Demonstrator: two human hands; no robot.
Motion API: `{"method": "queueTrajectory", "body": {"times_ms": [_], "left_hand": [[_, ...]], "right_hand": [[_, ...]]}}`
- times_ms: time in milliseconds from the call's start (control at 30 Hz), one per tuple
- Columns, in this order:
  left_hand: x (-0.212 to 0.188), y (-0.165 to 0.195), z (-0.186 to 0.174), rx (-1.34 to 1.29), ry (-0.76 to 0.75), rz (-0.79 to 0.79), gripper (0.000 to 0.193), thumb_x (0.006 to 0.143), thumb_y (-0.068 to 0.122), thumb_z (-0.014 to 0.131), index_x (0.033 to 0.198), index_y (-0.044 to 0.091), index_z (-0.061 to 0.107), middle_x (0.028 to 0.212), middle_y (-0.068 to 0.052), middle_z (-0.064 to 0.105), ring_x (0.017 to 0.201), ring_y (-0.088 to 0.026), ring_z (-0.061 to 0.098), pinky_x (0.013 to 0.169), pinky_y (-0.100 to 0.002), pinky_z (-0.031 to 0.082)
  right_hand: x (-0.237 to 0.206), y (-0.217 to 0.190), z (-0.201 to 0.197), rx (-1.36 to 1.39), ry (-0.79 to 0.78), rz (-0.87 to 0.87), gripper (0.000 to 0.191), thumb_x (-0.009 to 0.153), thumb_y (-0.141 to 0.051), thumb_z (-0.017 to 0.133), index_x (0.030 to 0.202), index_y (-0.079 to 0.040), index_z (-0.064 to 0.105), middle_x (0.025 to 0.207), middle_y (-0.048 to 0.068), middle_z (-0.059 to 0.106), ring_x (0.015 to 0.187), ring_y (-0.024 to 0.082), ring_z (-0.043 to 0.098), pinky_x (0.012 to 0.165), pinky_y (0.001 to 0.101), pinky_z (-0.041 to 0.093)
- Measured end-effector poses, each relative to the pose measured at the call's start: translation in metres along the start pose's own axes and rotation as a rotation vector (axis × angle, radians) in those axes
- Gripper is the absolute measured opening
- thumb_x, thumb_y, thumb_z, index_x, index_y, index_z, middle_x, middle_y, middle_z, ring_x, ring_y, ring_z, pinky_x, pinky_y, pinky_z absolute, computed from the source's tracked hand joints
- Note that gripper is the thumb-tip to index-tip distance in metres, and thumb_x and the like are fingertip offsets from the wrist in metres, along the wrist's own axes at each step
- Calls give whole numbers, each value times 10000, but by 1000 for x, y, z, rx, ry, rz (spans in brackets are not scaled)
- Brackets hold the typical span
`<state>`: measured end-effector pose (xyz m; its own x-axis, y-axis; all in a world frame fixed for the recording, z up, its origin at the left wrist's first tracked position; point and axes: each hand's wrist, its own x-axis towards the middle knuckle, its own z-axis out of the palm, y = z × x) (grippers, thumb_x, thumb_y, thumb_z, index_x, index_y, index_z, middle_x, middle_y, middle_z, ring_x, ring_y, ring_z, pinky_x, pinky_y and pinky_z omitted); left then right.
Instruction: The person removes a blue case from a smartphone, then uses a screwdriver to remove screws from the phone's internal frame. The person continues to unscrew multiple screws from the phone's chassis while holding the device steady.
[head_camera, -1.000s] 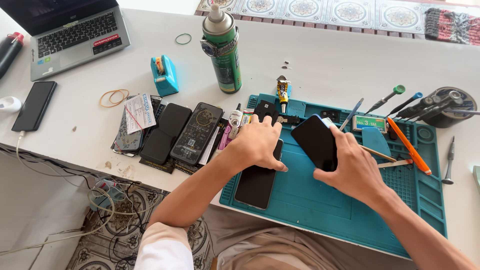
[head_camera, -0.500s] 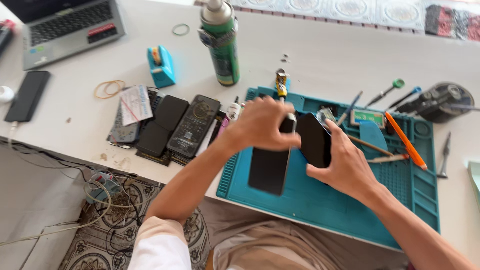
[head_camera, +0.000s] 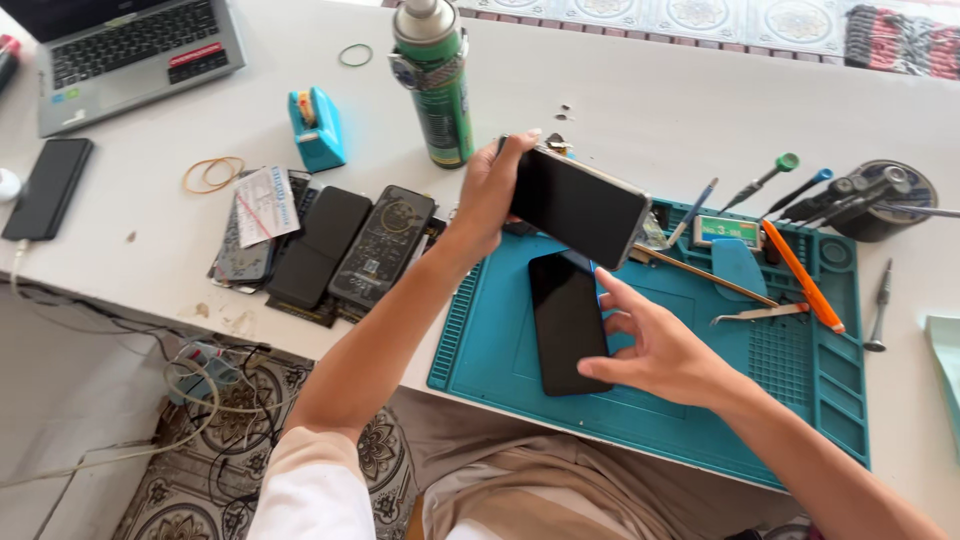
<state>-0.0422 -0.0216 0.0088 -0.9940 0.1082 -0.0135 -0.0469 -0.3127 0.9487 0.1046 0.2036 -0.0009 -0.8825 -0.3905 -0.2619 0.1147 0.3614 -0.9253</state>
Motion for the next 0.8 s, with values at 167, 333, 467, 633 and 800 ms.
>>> {"method": "queueTrajectory", "body": {"times_ms": [167,333,467,633,800], "left_hand": [[-3,3,3,-12,-47,-39,391,912,489,640,859,102,642,621,60,540,474,-45,509,370,-235,334],[-4,5,4,-6,-20,-93,420,861,520,637,939,110,680,633,49,550,509,-54,532,398,-242,358],[-3,5,3,-9,-28,-184,495,822,572,640,973,102,667,685,22,571,569,-78,567,430,-257,386],[-3,1,6,12,-35,-265,554,808,614,639,980,88,645,739,0,591,632,-102,589,456,-272,411],[-3,1,7,26,-41,-246,541,792,604,634,1008,108,661,773,7,627,675,-90,612,457,-271,406]], "right_hand": [[-1,-17,6,-133,-132,-86,1280,678,-125,886,1646,-94,49,1392,70,476,996,149,561,716,311,591],[-2,-25,-2,-505,-232,8,1440,620,-286,1004,1666,-93,34,1073,105,515,793,186,528,670,285,523],[3,-14,9,-540,-135,-57,1289,618,-320,939,1629,-69,180,1026,67,581,674,182,591,610,320,547],[7,1,40,-714,41,-337,848,783,-423,881,1482,-99,529,924,72,663,651,198,632,612,354,530],[2,-4,43,-782,48,-195,875,759,-509,794,1503,-122,546,1304,122,602,750,252,672,700,383,554]]}}
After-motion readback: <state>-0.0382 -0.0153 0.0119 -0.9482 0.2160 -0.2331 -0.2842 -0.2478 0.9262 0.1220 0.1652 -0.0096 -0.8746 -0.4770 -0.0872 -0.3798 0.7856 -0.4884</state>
